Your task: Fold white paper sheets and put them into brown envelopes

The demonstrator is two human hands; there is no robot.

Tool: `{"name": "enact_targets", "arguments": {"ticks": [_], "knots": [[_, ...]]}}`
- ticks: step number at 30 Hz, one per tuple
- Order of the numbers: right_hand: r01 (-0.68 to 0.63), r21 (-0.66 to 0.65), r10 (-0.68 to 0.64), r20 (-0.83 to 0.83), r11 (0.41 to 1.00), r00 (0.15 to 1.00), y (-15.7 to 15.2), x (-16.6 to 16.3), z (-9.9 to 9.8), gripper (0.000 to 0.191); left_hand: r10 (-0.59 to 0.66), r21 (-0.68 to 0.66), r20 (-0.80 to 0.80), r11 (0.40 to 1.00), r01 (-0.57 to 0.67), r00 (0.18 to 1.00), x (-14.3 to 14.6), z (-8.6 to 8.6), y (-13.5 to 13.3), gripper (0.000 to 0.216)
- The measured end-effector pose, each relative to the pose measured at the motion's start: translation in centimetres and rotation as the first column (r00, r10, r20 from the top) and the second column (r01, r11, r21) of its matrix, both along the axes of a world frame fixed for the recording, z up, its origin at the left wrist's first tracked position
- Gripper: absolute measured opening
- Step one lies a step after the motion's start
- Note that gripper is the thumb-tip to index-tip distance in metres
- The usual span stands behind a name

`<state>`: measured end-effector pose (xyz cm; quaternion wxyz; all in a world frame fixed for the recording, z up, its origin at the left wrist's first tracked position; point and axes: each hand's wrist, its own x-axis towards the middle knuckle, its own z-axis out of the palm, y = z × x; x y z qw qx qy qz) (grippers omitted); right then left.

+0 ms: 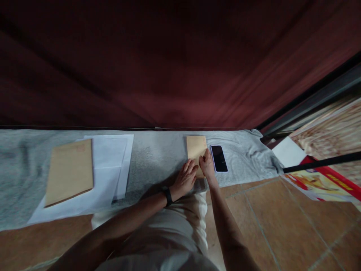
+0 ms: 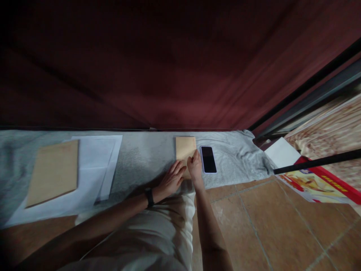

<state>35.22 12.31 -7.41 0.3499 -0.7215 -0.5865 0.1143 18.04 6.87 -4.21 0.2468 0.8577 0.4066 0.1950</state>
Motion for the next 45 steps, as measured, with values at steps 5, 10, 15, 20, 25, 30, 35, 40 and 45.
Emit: {"name": "enact_targets", "arguments": {"ticks": [5,10,15,20,25,30,35,40,45], "knots": [[-0.012,0.065,0.004,0.124,0.998,0.992,-0.4,-0.2,0.8,0.062,-0.091,0.114,-0.156,0.987,0.11,0.984,-0.7,-0.3,-0.4,0.052],[-0.035,0.136,0.019,0.12,0.99,0.993,-1.7,-1.2,3.0,0.066,-0.061,0.259,-0.173,0.96,0.105,0.983,-2.6,0.0,-0.9,0.053],[-0.11,0.009,0.107,-0.344,0.994,0.933,-3.2,-4.9,4.5,0.065,0.126,0.293,-0.168,0.953,-0.073,0.978,-8.1,0.4,-1.9,0.052],[-0.349,-0.132,0.084,-0.838,0.928,0.54,-4.1,-11.7,4.3,0.053,0.497,0.329,-0.149,0.84,-0.431,0.855,-17.2,0.4,-2.6,0.055],[-0.536,-0.159,-0.049,-0.976,0.829,0.212,-4.8,-18.7,4.5,0.045,0.725,0.305,-0.143,0.68,-0.667,0.674,-25.6,-0.8,-4.5,0.061],[-0.632,-0.164,-0.14,-0.986,0.757,0.088,-4.8,-25.0,5.1,0.037,0.757,0.293,-0.197,0.652,-0.699,0.623,-27.9,-2.0,-6.6,0.062],[-0.619,-0.183,-0.201,-0.979,0.764,0.042,-4.1,-29.8,4.8,0.033,0.751,0.3,-0.349,0.657,-0.692,0.561,-27.1,0.1,-6.3,0.051],[-0.634,-0.215,-0.245,-0.969,0.743,0.041,-3.2,-32.1,4.3,0.036,0.72,0.193,-0.512,0.628,-0.754,0.468,-27.8,4.1,-4.9,0.037],[-0.683,-0.229,-0.205,-0.972,0.693,0.117,-2.5,-33.2,4.6,0.035,0.752,0.209,-0.476,0.601,-0.771,0.457,-27.1,6.3,-4.6,0.031]]}}
